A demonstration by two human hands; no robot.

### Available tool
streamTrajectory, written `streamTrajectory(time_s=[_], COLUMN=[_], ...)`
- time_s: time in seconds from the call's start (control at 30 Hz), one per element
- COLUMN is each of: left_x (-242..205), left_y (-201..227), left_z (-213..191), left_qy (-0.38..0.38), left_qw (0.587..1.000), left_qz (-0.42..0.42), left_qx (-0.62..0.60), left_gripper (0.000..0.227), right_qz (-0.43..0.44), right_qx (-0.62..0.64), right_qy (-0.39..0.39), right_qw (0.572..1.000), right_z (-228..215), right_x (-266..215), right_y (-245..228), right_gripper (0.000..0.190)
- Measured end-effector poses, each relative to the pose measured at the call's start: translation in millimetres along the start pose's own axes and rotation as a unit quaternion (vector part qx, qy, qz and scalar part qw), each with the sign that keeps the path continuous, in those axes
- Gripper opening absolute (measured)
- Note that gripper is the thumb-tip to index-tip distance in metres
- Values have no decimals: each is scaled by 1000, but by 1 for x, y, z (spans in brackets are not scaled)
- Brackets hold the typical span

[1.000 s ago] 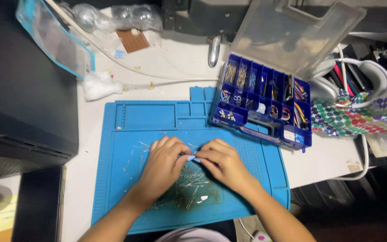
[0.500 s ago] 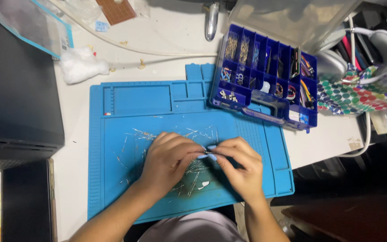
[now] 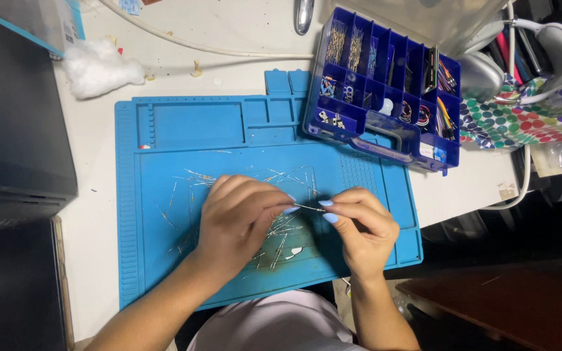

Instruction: The person repeatedly picks up small metallic wire pieces from a blue tray, bends or twists them by hand, and places them into a compartmentalized blue organizer. The hands remain in frame throughout, and the workspace includes a phone and various small parts.

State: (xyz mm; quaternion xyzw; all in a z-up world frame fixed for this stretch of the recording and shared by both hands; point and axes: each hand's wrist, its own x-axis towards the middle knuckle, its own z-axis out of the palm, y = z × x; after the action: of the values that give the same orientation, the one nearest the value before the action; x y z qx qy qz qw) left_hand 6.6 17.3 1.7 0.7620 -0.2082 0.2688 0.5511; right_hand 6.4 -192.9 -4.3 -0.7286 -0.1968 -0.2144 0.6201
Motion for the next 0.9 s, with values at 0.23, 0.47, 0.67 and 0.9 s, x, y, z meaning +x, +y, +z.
streamTrajectory(time_s=[0.23,0.47,0.67,0.9], left_x=[0,-3,-1,7], left_y=[9,10,12,11], left_z=[3,2,-1,-6], left_qy=[-24,-8,-11,32], left_qw=[998,999,999,999], left_qz=[20,31,31,17], left_qx=[-48,-31,-14,-6], left_gripper=[19,9,12,16], right_qz=[33,49,31,14], right_qx=[87,141,102,18], right_qy=[8,10,12,-18], right_qw=[996,989,994,1000], right_z=[12,16,14,-9], right_x=[-11,-14,-11,2], right_y=[4,5,-5,-4], right_gripper=[7,9,7,5])
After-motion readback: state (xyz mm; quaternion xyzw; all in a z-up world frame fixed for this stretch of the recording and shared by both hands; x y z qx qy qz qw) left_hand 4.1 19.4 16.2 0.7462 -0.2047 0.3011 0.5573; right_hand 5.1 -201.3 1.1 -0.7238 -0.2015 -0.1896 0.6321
